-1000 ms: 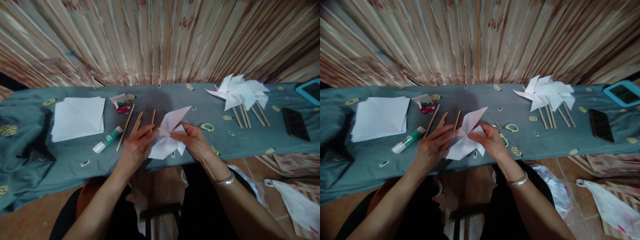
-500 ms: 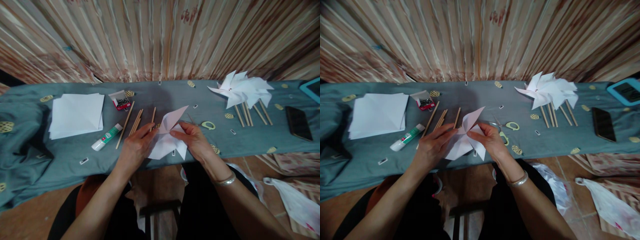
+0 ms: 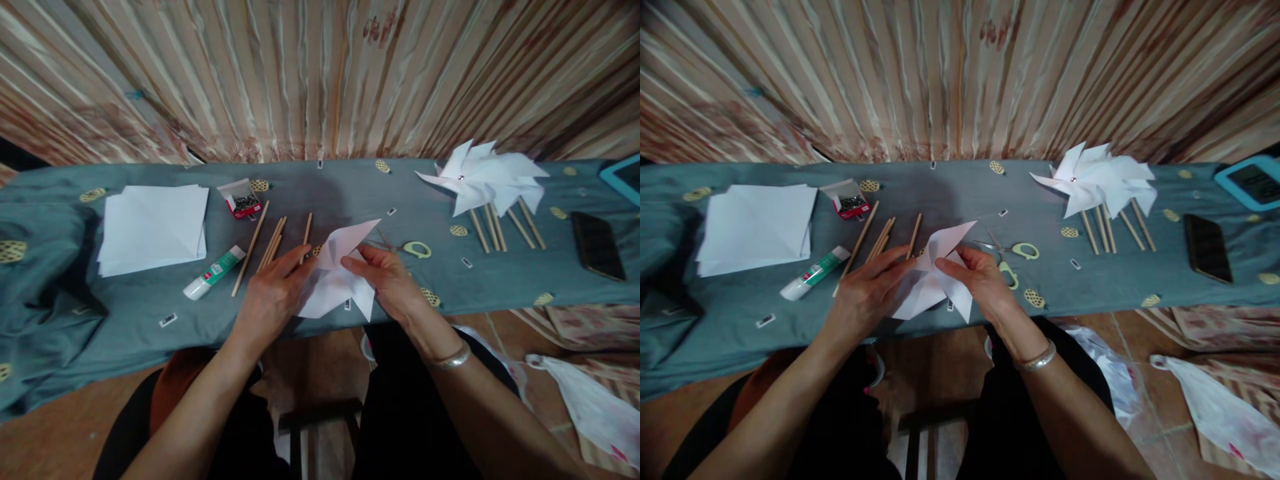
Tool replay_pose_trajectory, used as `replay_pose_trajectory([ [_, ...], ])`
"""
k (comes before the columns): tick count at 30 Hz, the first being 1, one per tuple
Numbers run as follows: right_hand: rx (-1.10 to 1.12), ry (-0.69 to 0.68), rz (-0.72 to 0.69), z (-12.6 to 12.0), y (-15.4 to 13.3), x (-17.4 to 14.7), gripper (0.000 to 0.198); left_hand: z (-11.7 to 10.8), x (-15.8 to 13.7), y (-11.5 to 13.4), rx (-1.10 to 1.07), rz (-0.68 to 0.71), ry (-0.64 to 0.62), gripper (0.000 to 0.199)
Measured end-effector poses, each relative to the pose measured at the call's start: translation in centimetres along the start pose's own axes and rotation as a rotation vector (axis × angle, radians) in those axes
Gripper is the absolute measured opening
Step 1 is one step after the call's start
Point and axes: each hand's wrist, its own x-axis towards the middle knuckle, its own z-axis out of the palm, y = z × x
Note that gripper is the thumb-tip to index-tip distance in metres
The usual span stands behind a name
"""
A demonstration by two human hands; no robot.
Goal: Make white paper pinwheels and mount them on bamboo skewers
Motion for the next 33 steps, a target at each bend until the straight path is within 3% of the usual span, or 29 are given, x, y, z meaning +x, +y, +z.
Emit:
replay_pose_trajectory([
  [7, -0.052, 0.002, -0.016, 0.0, 0.5, 0.4, 0.029, 0.2, -0.1, -0.1, -0.028, -0.019, -0.009, 0.028],
  [11, -0.047, -0.005, -0.015, -0.4, 0.6, 0.5, 0.03, 0.3, 0.1, 0.3, -0.175, -0.093, 0.048, 0.03],
  [15, -0.045, -0.022, -0.002, -0.8, 0.1, 0.4, 0.032, -0.4, 0.8, 0.9, -0.581, -0.458, 0.04, 0.038],
  [18, -0.09, -0.066, -0.026, -1.2, -0.4, 0.2, 0.035, -1.1, 1.5, 1.1, -1.0, -0.754, 0.008, 0.061],
  [21, -0.146, -0.129, -0.061, -1.5, -0.9, 0.0, 0.037, -1.2, 2.1, 1.3, -1.268, -0.931, 0.002, 0.08],
  [27, -0.234, -0.202, -0.11, -1.5, -1.2, 0.0, 0.029, -0.3, 2.5, 2.4, -1.544, -1.025, -0.153, 0.099],
  [33, -0.319, -0.198, -0.121, -1.4, -1.1, 0.1, 0.031, 0.1, 2.5, 2.8, -1.593, -1.038, -0.079, 0.098],
])
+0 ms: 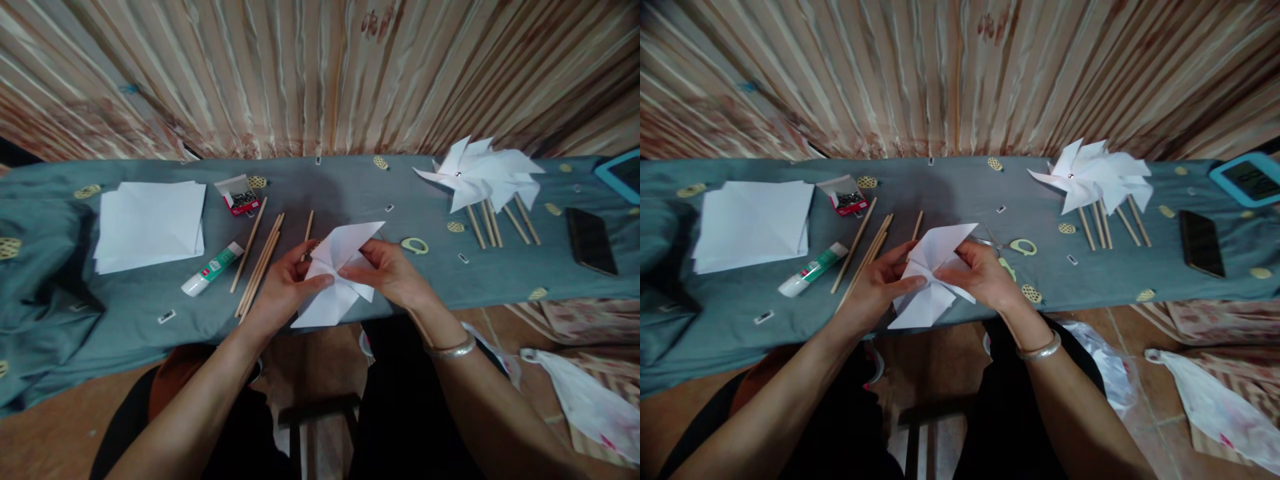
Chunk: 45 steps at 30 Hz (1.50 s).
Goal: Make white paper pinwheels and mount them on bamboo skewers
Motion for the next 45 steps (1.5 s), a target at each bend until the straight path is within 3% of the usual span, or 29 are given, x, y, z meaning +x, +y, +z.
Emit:
replay_pose_trajectory([
  [13, 0.028, 0.024, 0.005, 0.2, 0.09, 0.08, 0.032, -0.03, 0.06, -0.33, -0.011, 0.026, 0.04, 0.093],
  [23, -0.012, 0.041, 0.015, 0.3, -0.01, 0.11, 0.033, 0.26, 0.21, -0.62, 0.129, 0.097, 0.094, 0.082],
  [31, -0.022, 0.089, 0.038, 0.72, -0.03, 0.23, 0.032, 0.13, 0.32, -0.69, 0.195, 0.122, 0.111, 0.085],
  [45, 0.09, 0.128, 0.044, 0.47, -0.35, 0.39, 0.033, -0.68, -0.01, 0.13, 0.085, 0.076, 0.014, 0.093],
])
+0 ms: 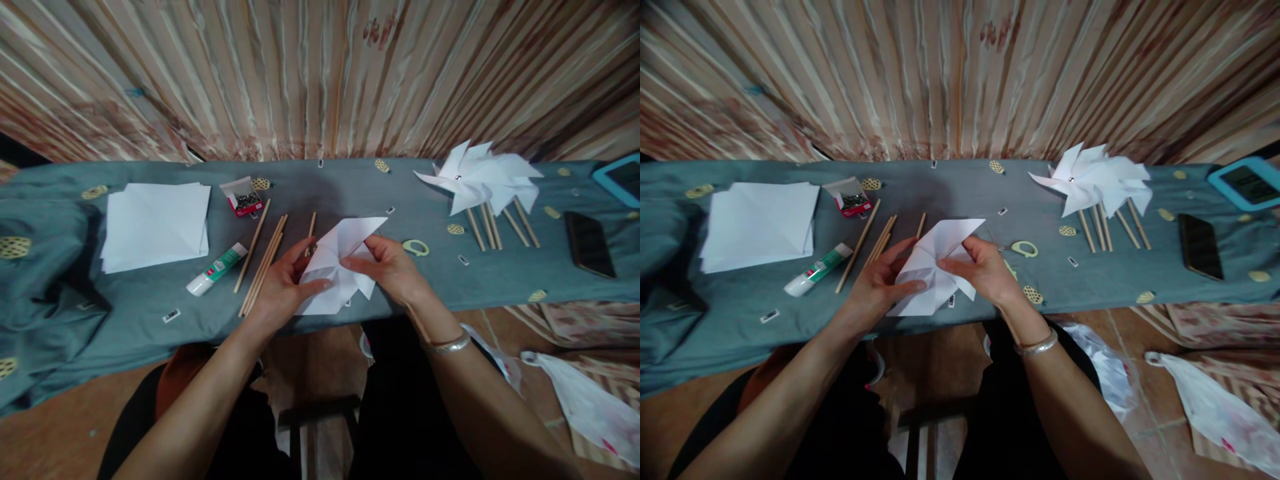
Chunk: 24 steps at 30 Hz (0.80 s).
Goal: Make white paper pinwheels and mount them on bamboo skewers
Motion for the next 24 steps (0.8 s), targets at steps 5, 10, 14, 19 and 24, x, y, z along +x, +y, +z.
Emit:
replay_pose_trajectory([
  [5, 0.029, 0.0, -0.035, -0.3, 0.3, 0.0, 0.03, -0.9, 0.2, -0.4, -0.024, 0.052, 0.059, 0.04],
  [10, 0.028, 0.019, -0.051, -0.7, 0.2, 0.1, 0.03, -1.1, -0.1, 0.0, -0.032, 0.012, 0.095, 0.043],
  [14, 0.027, 0.071, -0.09, -1.1, -0.2, 0.1, 0.026, -1.5, -0.8, 0.7, -0.05, 0.013, 0.096, 0.065],
  [19, 0.024, 0.098, -0.086, -1.5, -0.5, -0.1, 0.027, -2.1, -1.2, 1.0, 0.011, 0.049, 0.06, 0.04],
  [24, 0.038, 0.021, -0.098, -1.5, -0.2, -0.4, 0.025, -2.1, -1.0, 0.8, 0.093, 0.073, 0.108, 0.022],
])
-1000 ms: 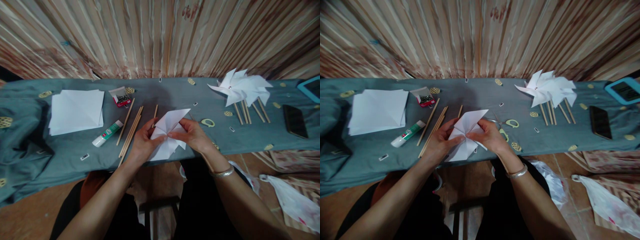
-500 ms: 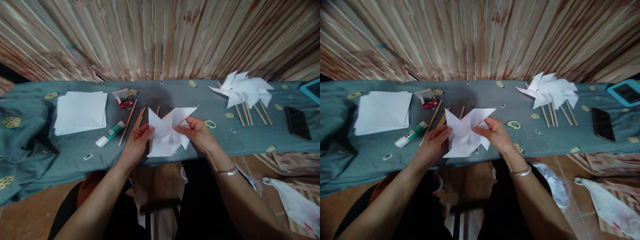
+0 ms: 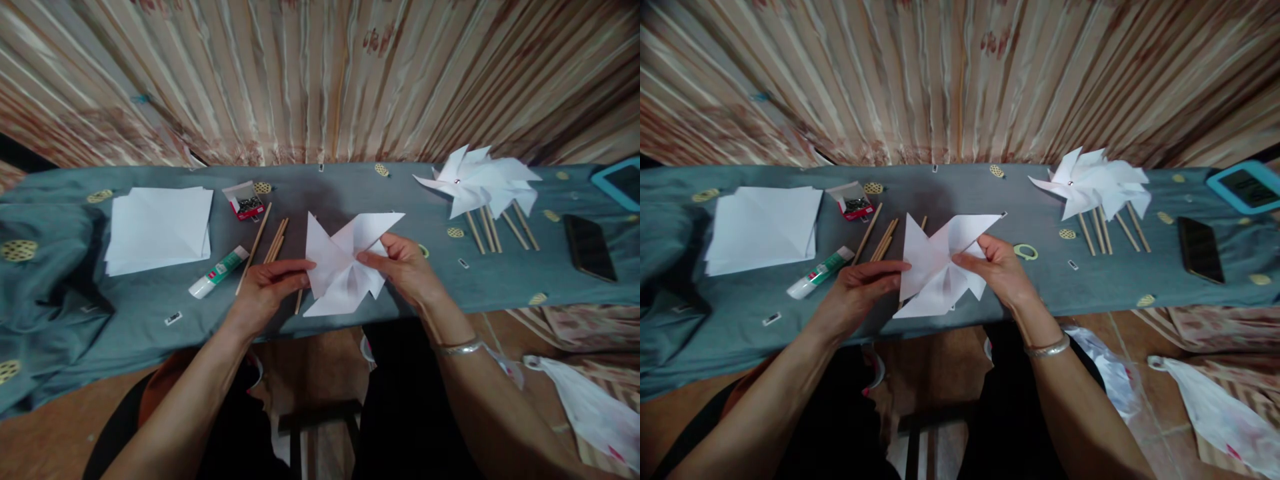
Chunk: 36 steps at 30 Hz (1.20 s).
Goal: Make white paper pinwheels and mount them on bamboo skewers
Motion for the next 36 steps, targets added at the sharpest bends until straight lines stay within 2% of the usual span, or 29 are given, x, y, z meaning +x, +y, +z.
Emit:
replay_pose_trajectory([
  [7, -0.045, -0.012, -0.002, 0.4, 0.3, 0.0, 0.029, 0.6, 0.4, -0.2, 0.041, 0.065, -0.01, 0.021],
  [15, -0.105, -0.024, -0.008, 0.6, 0.3, 0.1, 0.027, 1.5, 0.7, -0.6, -0.006, 0.008, -0.067, 0.019],
  [24, -0.121, -0.053, -0.022, 0.8, 0.3, 0.0, 0.03, 1.7, 0.8, -0.7, 0.242, 0.101, 0.005, 0.012],
  [36, -0.111, -0.096, -0.044, 0.7, 0.6, 0.2, 0.031, 1.6, 1.0, -0.9, 0.416, 0.183, 0.02, 0.011],
])
